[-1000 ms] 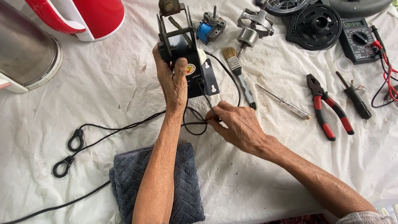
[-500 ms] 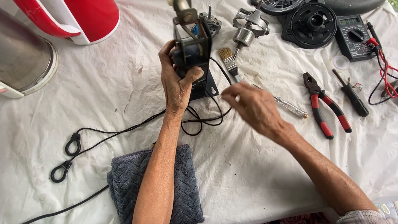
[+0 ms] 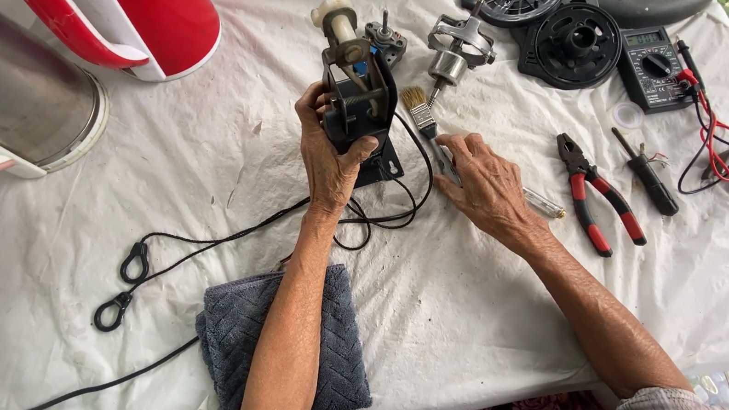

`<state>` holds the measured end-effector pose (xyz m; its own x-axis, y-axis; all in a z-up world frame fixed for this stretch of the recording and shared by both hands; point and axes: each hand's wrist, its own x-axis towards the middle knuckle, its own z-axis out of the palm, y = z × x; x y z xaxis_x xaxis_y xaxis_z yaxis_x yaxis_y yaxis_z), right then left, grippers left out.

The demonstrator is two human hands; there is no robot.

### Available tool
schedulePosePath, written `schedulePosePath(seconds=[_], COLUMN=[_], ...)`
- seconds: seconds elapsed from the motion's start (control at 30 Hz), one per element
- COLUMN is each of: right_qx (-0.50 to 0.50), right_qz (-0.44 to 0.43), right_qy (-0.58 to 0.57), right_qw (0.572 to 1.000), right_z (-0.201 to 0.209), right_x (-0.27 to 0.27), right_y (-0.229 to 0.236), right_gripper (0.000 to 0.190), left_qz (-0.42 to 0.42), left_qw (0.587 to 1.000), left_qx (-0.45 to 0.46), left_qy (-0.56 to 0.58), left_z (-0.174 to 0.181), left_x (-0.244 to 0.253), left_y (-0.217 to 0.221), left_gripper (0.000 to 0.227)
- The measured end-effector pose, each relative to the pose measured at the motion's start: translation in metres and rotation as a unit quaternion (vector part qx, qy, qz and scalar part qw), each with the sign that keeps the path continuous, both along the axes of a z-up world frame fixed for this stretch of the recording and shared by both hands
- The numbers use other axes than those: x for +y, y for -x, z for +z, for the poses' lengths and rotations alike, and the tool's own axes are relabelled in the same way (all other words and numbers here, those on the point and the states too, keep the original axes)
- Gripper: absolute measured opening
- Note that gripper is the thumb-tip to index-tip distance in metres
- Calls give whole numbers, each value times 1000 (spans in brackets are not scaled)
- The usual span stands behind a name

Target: Cleaning a small electric motor and its housing using a paintbrush and a small scraping tool to remove dust and debris.

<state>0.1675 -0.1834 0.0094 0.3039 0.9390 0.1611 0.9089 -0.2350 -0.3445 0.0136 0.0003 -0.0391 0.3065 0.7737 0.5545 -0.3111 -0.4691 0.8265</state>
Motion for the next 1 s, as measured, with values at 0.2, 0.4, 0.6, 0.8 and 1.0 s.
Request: schedulePosePath(seconds=[0.2,0.4,0.6,0.8,1.0], right_qx=[63,165,210,210,187], right_qz=[-8,-27,5,24,21], right_qy=[10,-140,-251,-366,-528], right_qw=[998,976,945,906,828], right_z=[-8,-19,5,61,144], right_x=[3,6,22,29,15], right_y=[-6,-33,-6,-8,28], right_gripper=[54,32,16,5,37], left_qz=[68,77,86,74,76], left_qw=[996,995,994,996,996], left_qx=[21,32,38,24,48], left_qy=[-54,-56,-51,-38,-20], left_z=[17,23,17,26,44], left_x=[-11,-17,-13,-21,-28], left_y=[4,4,4,5,10], left_gripper=[109,105,105,103,93])
